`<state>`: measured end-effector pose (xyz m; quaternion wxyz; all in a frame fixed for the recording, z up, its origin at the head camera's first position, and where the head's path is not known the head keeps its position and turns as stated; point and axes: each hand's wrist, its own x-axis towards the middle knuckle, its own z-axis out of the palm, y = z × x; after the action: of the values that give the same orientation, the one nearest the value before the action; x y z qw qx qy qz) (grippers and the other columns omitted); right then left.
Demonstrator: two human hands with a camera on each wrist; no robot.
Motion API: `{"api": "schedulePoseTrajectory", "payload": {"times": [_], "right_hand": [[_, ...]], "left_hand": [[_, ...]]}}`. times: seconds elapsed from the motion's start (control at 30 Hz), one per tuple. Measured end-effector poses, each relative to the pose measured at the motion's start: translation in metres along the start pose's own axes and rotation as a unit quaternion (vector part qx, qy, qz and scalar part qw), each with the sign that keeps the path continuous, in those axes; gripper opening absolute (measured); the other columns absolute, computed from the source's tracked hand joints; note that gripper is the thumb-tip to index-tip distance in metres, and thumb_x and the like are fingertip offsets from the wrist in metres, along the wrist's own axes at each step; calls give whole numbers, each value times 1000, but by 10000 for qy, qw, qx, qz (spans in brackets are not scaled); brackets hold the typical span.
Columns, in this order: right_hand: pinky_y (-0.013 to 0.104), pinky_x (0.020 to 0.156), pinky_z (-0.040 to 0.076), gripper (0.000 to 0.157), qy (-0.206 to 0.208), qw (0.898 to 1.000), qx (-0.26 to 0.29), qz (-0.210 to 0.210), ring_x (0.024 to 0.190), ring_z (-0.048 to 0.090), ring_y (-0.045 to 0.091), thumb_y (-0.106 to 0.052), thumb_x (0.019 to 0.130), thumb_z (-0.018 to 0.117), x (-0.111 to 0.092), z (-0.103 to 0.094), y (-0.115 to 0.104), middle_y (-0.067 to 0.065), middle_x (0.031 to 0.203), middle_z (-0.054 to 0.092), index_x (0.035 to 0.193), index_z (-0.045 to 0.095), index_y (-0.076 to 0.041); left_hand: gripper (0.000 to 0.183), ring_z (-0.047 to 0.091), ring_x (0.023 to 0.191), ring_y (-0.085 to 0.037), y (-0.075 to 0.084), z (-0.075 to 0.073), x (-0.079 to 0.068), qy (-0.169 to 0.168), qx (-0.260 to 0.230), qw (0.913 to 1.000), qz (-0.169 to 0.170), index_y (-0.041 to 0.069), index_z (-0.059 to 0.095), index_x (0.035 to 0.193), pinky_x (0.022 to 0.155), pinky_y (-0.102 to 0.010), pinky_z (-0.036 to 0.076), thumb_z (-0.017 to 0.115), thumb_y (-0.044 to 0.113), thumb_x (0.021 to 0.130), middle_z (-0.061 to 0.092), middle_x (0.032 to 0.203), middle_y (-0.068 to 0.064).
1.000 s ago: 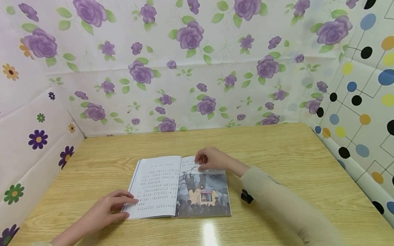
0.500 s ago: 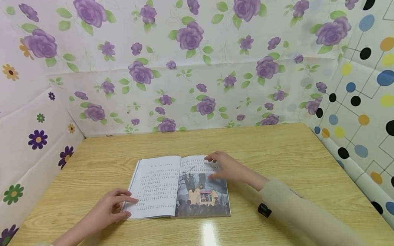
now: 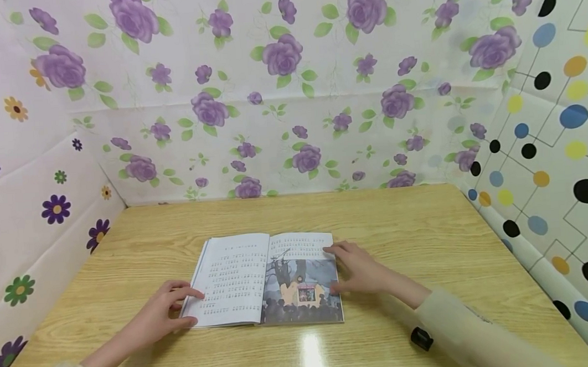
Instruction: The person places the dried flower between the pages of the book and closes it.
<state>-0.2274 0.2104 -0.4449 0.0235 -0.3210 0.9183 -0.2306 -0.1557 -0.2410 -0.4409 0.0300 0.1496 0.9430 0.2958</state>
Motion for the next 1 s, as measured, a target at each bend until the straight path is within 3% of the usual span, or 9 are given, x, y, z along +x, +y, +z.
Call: {"api": "schedulePoseTrajectory", "payload": {"times": [0.2,0.37,0.53,0.7,0.83,1.0], "right_hand": [[66,107,35,90,0,9998,-2,194,134,42,45,-41,75,84,-15,1,3,23,146,45,147,43,-3],[69,106,31,88,-5,9991,-89,415,136,39,44,-43,77,82,-20,4,2,21,147,45,147,44,-4],[72,104,29,87,-1,9987,-100,507,136,36,44,-44,80,80,-23,5,0,20,148,43,147,44,-2],[74,101,29,87,-67,9981,-87,604,137,34,46,-47,82,77,-26,4,-1,21,151,39,148,42,-2],[74,102,28,86,-131,9978,-44,648,139,31,45,-45,84,76,-27,4,-1,20,154,36,150,40,-3],[73,101,29,87,-155,9979,-114,624,138,32,46,-46,84,76,-28,4,-1,21,154,36,150,40,-3]], "left_hand": [[55,62,104,-27,2,-1,1,-69,-74,9994,-329,16,64,126,85,-37,58,85,14,75,48,131,-24],[75,57,103,-22,5,-1,2,-58,-27,9987,-508,3,52,139,87,-37,54,87,15,74,52,123,-19],[86,49,101,-20,8,-2,3,-79,-151,9975,-683,-8,43,142,83,-27,47,88,15,72,53,119,-16],[91,46,97,-21,11,0,6,-37,-382,9963,-766,-13,39,142,78,-25,43,88,10,69,53,114,-16],[89,49,97,-23,19,4,8,-102,-375,9964,-756,-18,35,142,83,-31,46,83,0,69,55,109,-15],[90,46,117,-44,25,3,9,-27,-156,9968,-782,-21,36,139,101,-58,40,84,2,66,52,122,-30]]}}
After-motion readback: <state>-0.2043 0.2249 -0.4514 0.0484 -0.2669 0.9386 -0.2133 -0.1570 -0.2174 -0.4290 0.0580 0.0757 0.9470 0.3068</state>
